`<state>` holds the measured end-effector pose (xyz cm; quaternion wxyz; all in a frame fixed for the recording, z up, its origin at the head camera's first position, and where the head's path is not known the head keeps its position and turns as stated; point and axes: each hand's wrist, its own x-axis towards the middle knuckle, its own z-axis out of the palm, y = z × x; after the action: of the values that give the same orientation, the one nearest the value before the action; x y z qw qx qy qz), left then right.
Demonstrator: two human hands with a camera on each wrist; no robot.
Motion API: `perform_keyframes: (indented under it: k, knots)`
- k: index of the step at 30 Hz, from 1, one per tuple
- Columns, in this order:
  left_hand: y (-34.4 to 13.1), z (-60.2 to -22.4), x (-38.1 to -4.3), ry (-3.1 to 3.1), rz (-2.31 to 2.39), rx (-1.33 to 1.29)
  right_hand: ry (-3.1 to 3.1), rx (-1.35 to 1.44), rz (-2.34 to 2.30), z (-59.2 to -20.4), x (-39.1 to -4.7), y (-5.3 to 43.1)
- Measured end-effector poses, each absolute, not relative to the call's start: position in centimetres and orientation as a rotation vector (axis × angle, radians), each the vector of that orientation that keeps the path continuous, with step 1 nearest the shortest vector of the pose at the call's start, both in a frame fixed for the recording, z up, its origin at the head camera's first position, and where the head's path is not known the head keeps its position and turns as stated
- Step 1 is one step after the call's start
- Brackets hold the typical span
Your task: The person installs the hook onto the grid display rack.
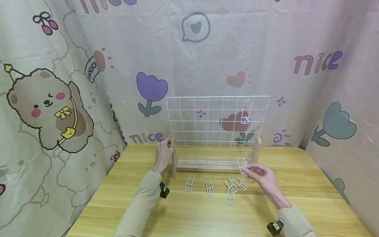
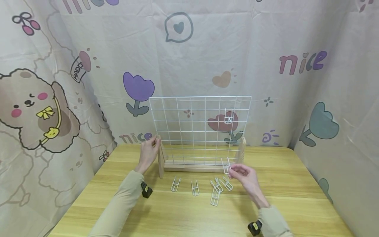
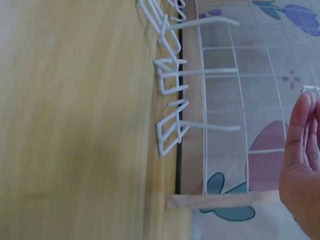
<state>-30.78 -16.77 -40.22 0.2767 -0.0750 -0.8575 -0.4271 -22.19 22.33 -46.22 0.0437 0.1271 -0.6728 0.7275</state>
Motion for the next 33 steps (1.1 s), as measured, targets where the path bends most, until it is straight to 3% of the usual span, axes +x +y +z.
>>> perform_keyframes:
  k: [33]
  knots:
    - [-16.7, -40.1, -30.8, -2.303, -1.151, -0.202, -1.597, 0.363, 2.257, -42.7, -23.7, 17.2]
